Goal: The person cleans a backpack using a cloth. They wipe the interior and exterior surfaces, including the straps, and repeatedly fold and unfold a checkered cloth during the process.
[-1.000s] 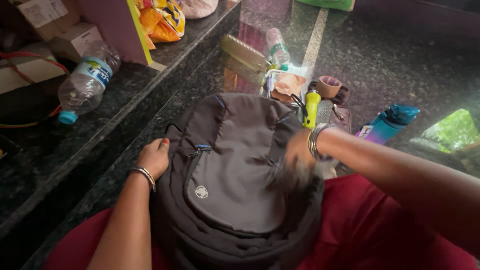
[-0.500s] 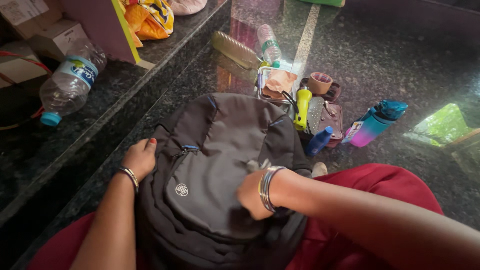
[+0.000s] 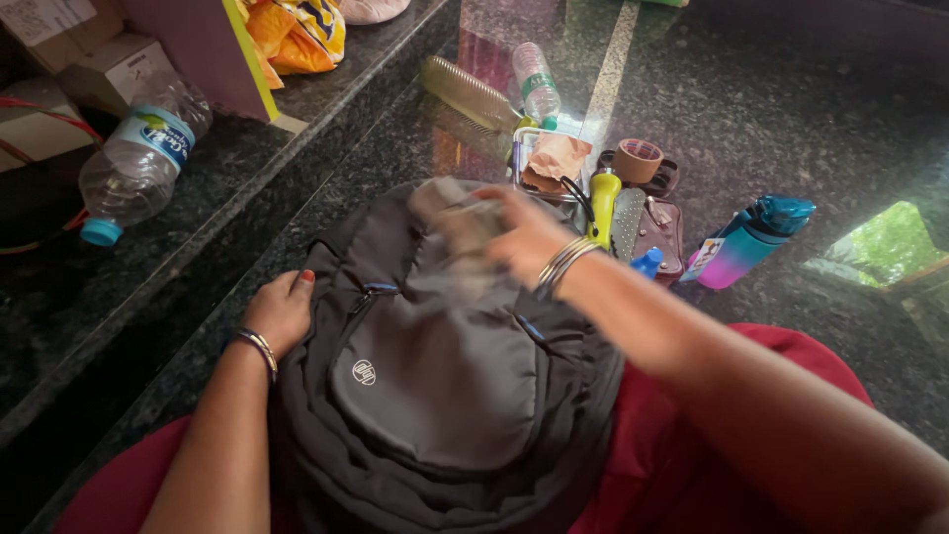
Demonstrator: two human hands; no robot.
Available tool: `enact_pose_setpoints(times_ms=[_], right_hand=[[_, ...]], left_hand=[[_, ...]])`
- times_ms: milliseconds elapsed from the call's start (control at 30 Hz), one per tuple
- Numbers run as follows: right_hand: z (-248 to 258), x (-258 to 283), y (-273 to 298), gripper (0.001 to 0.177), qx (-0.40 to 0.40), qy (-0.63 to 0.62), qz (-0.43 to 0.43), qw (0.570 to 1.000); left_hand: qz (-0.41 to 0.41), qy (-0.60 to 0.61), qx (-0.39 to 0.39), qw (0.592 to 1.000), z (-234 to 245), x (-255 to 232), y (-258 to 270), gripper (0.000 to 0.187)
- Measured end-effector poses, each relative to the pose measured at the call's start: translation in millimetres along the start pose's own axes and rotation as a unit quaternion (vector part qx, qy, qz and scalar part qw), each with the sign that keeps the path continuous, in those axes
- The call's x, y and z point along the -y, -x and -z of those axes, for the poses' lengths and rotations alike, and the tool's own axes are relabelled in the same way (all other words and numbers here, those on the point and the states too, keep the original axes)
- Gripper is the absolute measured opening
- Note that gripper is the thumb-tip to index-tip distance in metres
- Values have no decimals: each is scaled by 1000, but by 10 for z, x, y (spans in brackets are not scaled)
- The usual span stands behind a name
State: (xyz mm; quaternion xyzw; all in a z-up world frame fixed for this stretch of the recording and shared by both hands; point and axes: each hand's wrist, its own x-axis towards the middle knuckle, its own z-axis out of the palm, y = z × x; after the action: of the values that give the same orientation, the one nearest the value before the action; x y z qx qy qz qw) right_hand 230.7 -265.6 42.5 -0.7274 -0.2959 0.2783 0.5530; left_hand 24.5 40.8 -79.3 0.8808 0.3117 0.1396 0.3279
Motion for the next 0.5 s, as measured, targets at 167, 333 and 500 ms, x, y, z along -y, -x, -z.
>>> enact_pose_setpoints(times_ms=[167,333,500], right_hand=[[466,-411,-122,51,-166,384,31,908],[-391,-371,225,46,40,537,-98,837],[-1157,176,802,55,89,186,229,951]], left_hand=[[-3,-2,1,1000,39,-74,44,45],[-15,-6,-9,1000,15,-88,62,44],[-13,-7,-8,1000,-30,52,5,43]])
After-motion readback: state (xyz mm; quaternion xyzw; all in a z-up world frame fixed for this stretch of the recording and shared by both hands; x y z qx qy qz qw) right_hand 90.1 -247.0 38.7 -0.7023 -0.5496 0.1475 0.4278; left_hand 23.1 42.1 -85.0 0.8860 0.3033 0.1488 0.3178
